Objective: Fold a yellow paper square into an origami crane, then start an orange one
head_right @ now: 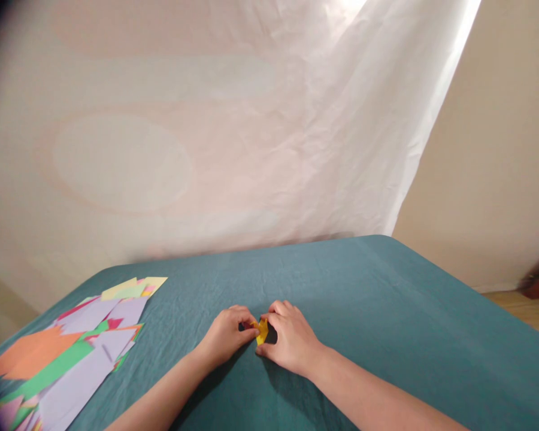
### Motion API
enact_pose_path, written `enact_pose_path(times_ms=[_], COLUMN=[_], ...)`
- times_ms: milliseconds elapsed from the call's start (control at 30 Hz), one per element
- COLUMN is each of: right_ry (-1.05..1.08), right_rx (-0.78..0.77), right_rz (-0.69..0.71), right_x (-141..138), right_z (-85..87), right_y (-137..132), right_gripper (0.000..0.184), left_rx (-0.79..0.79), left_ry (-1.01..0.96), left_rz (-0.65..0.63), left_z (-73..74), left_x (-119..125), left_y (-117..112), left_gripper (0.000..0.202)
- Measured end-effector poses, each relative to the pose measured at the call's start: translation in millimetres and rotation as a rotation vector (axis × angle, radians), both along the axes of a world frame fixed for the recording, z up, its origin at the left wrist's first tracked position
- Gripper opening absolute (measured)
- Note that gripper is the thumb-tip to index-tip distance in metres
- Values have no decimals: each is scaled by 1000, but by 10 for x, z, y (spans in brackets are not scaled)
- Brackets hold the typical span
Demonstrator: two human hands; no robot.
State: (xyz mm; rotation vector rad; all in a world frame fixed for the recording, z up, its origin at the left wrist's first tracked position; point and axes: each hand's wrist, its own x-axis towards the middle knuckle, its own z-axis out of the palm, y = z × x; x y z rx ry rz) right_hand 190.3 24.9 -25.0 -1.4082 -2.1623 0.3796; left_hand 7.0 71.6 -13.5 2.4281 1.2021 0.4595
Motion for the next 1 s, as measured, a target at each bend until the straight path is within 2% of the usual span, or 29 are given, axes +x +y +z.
enact_pose_path(times_ms=[233,300,400,467,733,1000], right_ry=[2,64,172,165,41,46], right_rx=[-23,-15,26,60,69,18], right_rz=[19,11,-30,-43,-113,-105], right_x=[43,60,62,45,-16,32], right_z=[-5,-22,-66,-103,-155,-131], right_y=[-1,-1,20,47,103,85], right_gripper=[77,64,17,3,5,7], left_rx=[3,5,9,18,63,56], left_ry=[-3,-8,-14,-15,-67,-65], left_rz=[4,3,-8,-8,50,54], left_z=[11,0,-16,-22,-48,-155], left_x=[8,2,-7,-1,84,51], left_y=[-7,-1,8,1,-75,17], left_gripper=[11,11,12,12,4,9])
